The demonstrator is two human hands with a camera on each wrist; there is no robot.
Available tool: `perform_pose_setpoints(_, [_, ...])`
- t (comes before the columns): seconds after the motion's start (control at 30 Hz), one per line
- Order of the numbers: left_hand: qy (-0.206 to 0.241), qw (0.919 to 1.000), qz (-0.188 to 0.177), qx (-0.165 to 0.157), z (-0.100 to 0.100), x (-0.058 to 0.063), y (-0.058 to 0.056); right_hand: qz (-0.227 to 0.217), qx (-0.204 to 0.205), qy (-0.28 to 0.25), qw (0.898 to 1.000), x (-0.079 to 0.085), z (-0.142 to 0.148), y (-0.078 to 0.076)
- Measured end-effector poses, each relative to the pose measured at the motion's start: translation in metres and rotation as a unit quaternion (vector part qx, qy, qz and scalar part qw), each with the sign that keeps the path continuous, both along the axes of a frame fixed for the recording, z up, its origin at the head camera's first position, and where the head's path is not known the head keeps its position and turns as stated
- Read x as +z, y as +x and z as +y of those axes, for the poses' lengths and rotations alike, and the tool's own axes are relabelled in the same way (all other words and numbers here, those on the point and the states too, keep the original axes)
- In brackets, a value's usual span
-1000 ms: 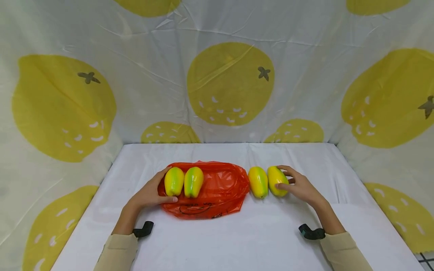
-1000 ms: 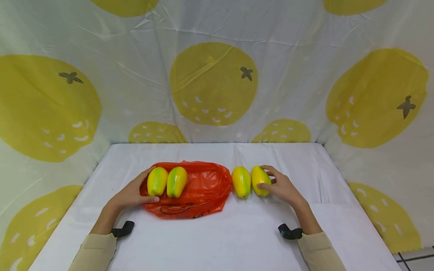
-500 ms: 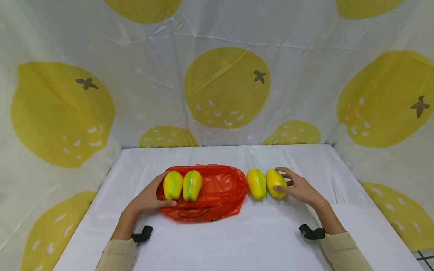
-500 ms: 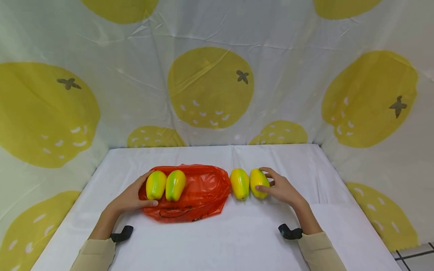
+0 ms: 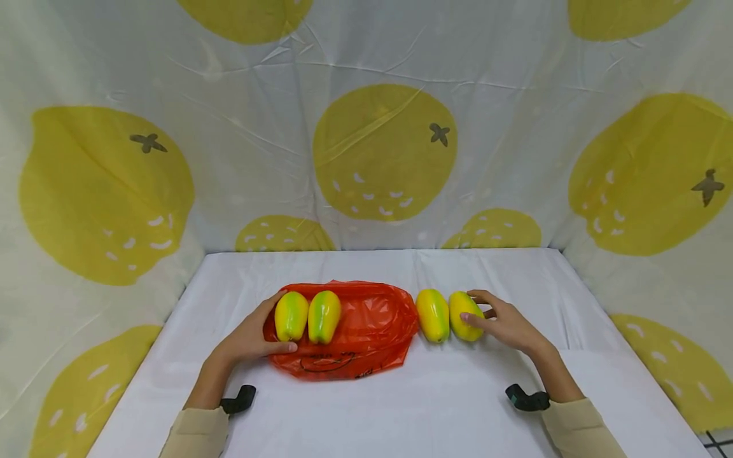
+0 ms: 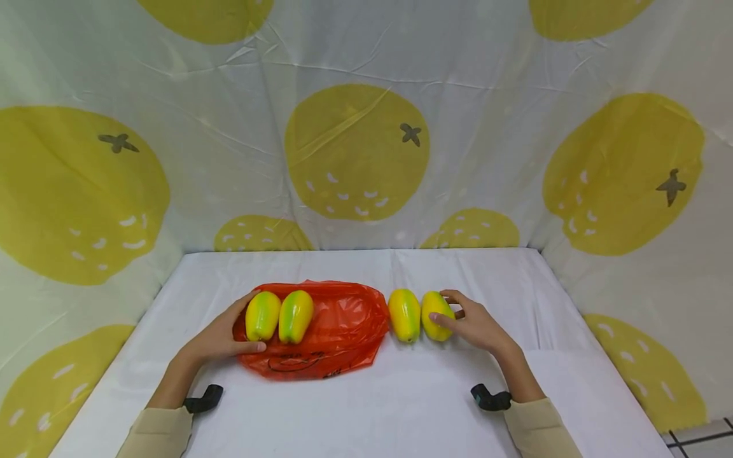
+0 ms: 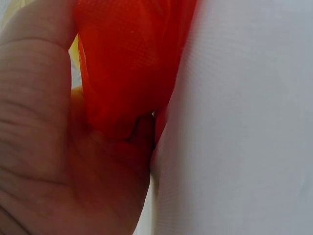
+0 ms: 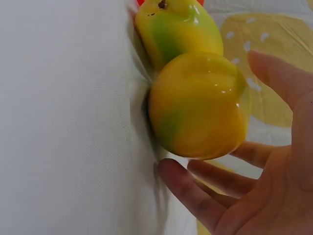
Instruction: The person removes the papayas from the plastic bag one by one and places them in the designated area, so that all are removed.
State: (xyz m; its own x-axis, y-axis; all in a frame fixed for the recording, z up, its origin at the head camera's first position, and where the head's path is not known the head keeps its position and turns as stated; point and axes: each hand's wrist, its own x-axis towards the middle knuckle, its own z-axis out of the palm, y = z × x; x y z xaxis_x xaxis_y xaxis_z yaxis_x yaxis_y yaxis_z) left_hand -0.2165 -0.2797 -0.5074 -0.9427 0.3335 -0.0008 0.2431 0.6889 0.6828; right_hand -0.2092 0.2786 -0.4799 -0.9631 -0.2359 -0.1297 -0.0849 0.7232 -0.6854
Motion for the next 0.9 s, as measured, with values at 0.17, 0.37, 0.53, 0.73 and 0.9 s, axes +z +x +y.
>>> perform_pose_setpoints(0.17, [-0.001,1.0,0.002,0.002,-0.0007,-0.0005,0.0013,0.006,-0.009,0.0,1.0,0.002,-0.0009,0.0003])
perform_pose_setpoints(0.37, [0.001,1.0,0.001,-0.001,-0.0009,-0.0008,-0.0001,0.014,-0.014,0.002,1.0,-0.0038,-0.0002,-0.0009])
perform_pose_setpoints(0.53, [0.003,1.0,0.002,-0.007,0.0003,0.0013,-0.005,0.021,-0.025,0.001,0.999,-0.0049,0.0011,-0.0032])
perform_pose_setpoints(0.73, [0.007,0.9999,0.005,-0.009,-0.0001,0.0021,-0.0052,0.03,-0.05,-0.019,0.998,-0.0052,0.0026,-0.0047])
perform_pose_setpoints(0.9, [0.008,0.9999,0.004,-0.006,-0.0008,-0.0012,-0.0012,0.075,-0.064,-0.029,0.995,-0.0012,0.0058,-0.0045])
